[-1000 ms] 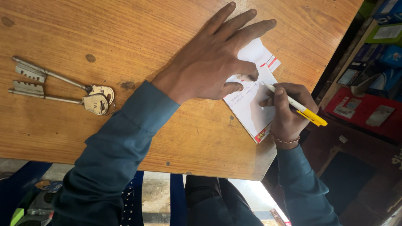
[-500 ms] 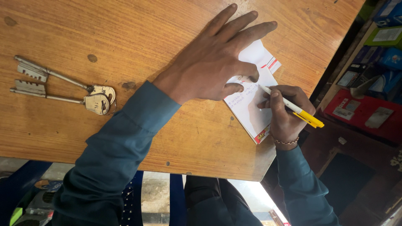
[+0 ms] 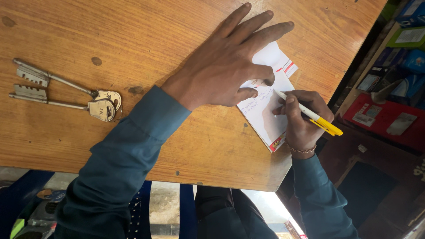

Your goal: The person sits at a wooden table writing on a small notepad with a pen, with a set of keys beside them. They then move to the floor, sit cross-legged, and sand the copper commutator of a motor armature using a strip of sandpaper, holding the armature steady with the other hand.

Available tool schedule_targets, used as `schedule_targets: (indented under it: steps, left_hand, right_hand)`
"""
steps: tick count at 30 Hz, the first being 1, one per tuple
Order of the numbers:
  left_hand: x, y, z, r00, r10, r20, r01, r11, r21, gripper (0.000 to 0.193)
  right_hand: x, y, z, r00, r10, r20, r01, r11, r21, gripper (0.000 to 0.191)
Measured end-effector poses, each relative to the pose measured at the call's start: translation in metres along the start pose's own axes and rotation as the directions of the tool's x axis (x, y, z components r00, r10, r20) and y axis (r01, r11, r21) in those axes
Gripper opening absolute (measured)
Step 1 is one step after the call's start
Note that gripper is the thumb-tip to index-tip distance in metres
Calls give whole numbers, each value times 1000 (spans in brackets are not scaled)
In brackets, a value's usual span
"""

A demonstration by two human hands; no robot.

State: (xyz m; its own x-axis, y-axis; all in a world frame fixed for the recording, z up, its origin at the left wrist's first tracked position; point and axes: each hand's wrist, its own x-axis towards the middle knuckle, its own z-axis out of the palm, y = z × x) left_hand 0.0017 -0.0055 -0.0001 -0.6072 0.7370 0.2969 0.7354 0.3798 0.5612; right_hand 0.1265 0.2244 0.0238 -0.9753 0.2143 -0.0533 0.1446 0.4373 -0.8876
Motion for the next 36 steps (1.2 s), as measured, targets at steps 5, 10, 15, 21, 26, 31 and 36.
schedule_targets:
  steps: [5,10,15,21,26,31,36]
  left_hand:
    - [0,0,1,1000,-4,-1,4,1000,3,35]
    - [1,1,0,1000,-13,7,13,1000,-8,37]
    - [0,1,-5,1000,-3,-1,3,1000,1,37]
    - [0,1,-5,1000,-18,0,18,999,-30,36]
    - [0,-1,-1,1000,-13,-1,13,1000,-18,36]
    - [0,0,1,1000,-23,6,23,1000,-7,36]
    - [1,0,0,1000,-16,3,16,1000,-22,37]
  right_hand:
    - [-2,3,-1,1000,3,2,-3,1000,-3,13]
    - [2,7,-2,996,21,-92,-3,981,192,13]
    - [2,5,0,999,36,-33,-33,995,91,14]
    - [0,1,5,1000,2,-5,-2,998,59,13]
    - [1,1,4,1000,16,-13,-16,1000,16,11]
    - [-1,3,4,1000,3,-10,-3,1000,19,12]
    - [7,4,1,990,87,-115,-55,964,259,15]
